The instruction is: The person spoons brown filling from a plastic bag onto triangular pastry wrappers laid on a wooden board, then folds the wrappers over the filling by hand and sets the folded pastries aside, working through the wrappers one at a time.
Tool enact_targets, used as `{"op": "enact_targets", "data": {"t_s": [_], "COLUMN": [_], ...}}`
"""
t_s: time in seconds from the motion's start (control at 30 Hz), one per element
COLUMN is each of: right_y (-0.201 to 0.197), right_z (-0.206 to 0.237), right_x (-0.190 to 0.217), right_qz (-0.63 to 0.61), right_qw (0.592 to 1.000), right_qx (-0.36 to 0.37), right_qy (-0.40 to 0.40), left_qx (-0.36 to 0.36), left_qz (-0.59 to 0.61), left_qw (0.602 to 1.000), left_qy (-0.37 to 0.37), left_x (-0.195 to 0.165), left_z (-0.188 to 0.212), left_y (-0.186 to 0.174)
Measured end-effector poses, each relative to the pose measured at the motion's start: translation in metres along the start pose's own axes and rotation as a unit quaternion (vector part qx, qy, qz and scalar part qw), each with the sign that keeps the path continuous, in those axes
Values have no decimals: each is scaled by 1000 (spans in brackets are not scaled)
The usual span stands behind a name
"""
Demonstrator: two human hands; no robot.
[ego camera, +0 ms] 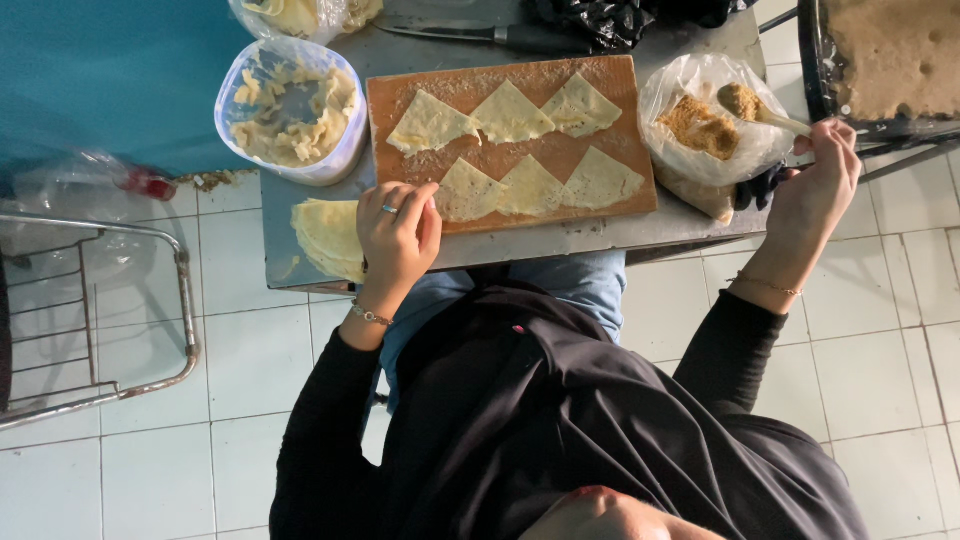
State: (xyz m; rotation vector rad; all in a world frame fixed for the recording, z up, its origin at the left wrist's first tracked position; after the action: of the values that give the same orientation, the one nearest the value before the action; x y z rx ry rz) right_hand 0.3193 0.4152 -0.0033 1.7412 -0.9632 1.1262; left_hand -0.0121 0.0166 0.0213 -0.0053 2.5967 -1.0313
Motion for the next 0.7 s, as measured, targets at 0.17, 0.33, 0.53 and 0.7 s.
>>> {"op": "enact_targets", "data": {"t_s": [0.17,0.33,0.53,0.7], "right_y": [21,92,202,233], "right_z": [12,35,66,69], "right_x": [18,30,19,13], "right_qz": [19,50,60,283], "right_qw": [997,986,936,854], "right_qx": [56,152,334,424], "right_qy": [-57,-56,95,-104], "left_qx": [-6,-20,-24,-6], "left_qz": [14,42,44,25], "left_qw": [1000,999,999,999], "left_qy": [1,-2,-2,22], "left_x": [-2,-3,-4,-4], "left_z": [0,1,4,6], "left_y": [-2,-7,-6,-2]}}
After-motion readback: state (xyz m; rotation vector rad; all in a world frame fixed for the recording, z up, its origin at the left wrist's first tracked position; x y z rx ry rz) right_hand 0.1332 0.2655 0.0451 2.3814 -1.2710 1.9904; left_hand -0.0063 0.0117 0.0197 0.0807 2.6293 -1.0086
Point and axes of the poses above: each hand's wrist, its own z-axis away from the middle knuckle, its own y-axis out of the palm, x = y × z, the point moved 3 cm from there along -z, towards the middle knuckle, and after that the axes turned 6 degrees about x, right-handed, at the moved point
